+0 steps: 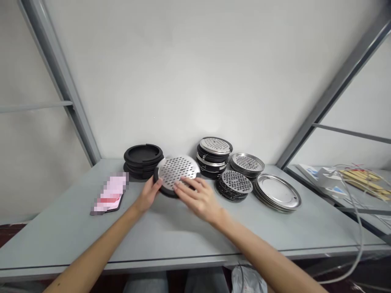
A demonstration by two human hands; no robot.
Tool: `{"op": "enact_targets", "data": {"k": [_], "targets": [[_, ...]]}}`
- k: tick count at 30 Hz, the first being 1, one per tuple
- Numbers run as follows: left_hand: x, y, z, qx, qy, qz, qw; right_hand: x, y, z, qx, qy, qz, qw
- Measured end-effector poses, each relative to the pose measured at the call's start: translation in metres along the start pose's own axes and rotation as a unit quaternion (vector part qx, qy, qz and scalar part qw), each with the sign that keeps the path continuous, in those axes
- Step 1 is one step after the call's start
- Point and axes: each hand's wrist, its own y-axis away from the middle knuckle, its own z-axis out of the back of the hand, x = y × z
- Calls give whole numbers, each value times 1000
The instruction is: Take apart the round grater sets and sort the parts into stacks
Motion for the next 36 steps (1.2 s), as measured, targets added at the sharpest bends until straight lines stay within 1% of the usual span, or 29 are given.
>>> {"op": "enact_targets", "data": {"k": [2,3,4,5,6,7,8,9,11,12,13,14,15,17,18,19,20,21,25,28,29,30,31,33,34,35,36], "targets": [[0,0,-2,-55,3,28,998,6,0,-16,1,-41,17,999],[0,0,-2,-69,-2,31,997,4,-1,-21,-9,-64,7,998],[1,-1,-1,-73,-10,29,997,-1,-2,-24,-29,-86,-28,996],[2,-1,1,-71,-21,28,997,-7,-3,-25,-53,-110,-88,989],[2,-2,3,-67,-33,28,997,-13,-4,-25,-74,-145,-168,972],[3,-3,4,-60,-47,29,997,-20,-4,-24,-81,-195,-251,945],[4,-4,5,-53,-63,29,996,-25,-5,-23,-68,-263,-320,908],[5,-4,6,-45,-83,28,995,-29,-4,-22,-41,-341,-364,866],[5,-3,5,-38,-137,12,990,-32,-2,-21,23,-475,-397,785],[4,-2,4,-40,-171,-2,984,-33,-1,-22,41,-509,-405,758],[3,0,3,-38,-215,-20,976,-33,1,-22,46,-518,-417,746],[1,2,2,-29,-268,-43,962,-33,3,-23,46,-509,-432,743],[-1,5,1,-9,-328,-69,942,-33,4,-23,46,-490,-447,747],[-3,11,-1,68,-441,-108,888,-33,7,-24,50,-452,-467,758],[-3,13,-1,112,-481,-116,862,-33,7,-24,54,-440,-468,764],[-3,15,-2,150,-507,-115,841,-34,7,-24,58,-434,-466,769],[-2,16,-2,177,-521,-107,828,-34,7,-23,61,-432,-459,774],[-1,16,-2,193,-528,-96,821,-34,7,-23,66,-432,-450,778],[-1,17,0,202,-536,-73,817,-36,8,-20,104,-406,-418,806],[-6,17,1,212,-535,-74,814,-40,12,-18,153,-365,-402,826],[-8,18,1,214,-534,-78,814,-41,13,-18,158,-349,-404,831],[-10,18,1,214,-532,-83,815,-42,14,-18,147,-327,-413,837],[-12,18,1,210,-531,-90,816,-42,15,-18,117,-298,-425,847],[-15,18,1,201,-531,-106,816,-42,16,-19,25,-235,-441,866],[-16,17,2,196,-531,-113,816,-41,16,-19,-21,-215,-441,871],[-17,17,2,192,-531,-120,817,-39,15,-20,-54,-209,-436,874],[-18,16,1,189,-529,-127,818,-38,14,-20,-66,-215,-429,875]]}}
